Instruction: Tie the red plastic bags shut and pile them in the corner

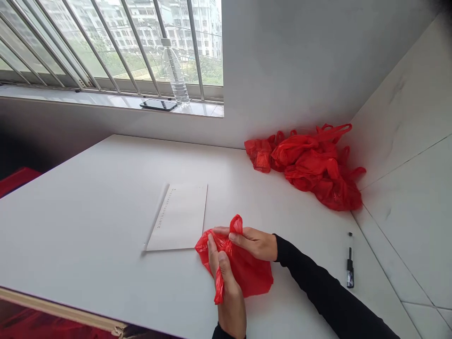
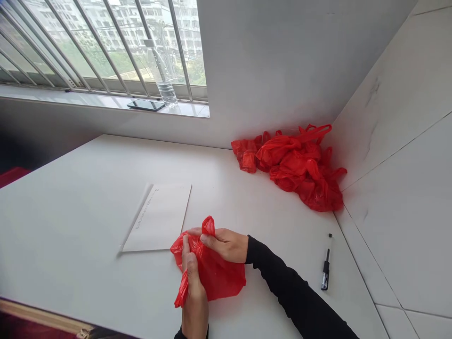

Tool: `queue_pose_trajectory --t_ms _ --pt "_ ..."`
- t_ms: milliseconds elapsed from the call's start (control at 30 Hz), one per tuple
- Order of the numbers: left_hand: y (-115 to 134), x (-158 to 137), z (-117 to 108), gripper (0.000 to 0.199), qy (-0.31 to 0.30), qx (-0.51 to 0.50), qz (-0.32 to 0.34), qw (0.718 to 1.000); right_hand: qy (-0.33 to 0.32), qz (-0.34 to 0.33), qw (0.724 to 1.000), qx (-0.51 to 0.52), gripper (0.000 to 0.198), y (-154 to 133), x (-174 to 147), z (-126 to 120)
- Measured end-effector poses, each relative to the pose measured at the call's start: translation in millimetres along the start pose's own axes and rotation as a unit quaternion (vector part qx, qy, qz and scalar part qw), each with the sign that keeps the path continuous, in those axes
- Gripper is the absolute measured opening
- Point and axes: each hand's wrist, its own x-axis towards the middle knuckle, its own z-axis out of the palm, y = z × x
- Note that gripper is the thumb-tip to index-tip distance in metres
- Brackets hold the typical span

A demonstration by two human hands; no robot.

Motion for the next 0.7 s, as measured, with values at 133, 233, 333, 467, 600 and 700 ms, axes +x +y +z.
queue_pose_trajectory --t_ms 133,233,333,467,600,700 --pt "11 11 13 0.063 0.006 -0.040 0.030 0.999 0.069 0.010 0.997 0.044 0.066 -18 1 24" --pt "21 15 19 0.064 -0.017 -0.054 0.052 0.997 0.187 0.001 0.981 0.057 0.060 -33 1 41" --pt "33 20 17 0.060 -0.062 -0.049 0.083 0.993 0.257 -0.004 0.965 0.058 0.055 -42 0 46" --pt "44 30 -3 0.051 -0.071 -0.031 0.158 0.984 0.328 -0.006 0.943 0.056 0.052 -45 -5 34" --pt "55 41 -29 0.048 -0.066 0.046 0.258 0.963 0.383 -0.014 0.923 0.046 0.051 -53 -9 20" --pt "62 44 -40 0.038 -0.153 0.216 0.391 0.882 0.368 -0.022 0.929 0.035 0.049 -62 -13 21"
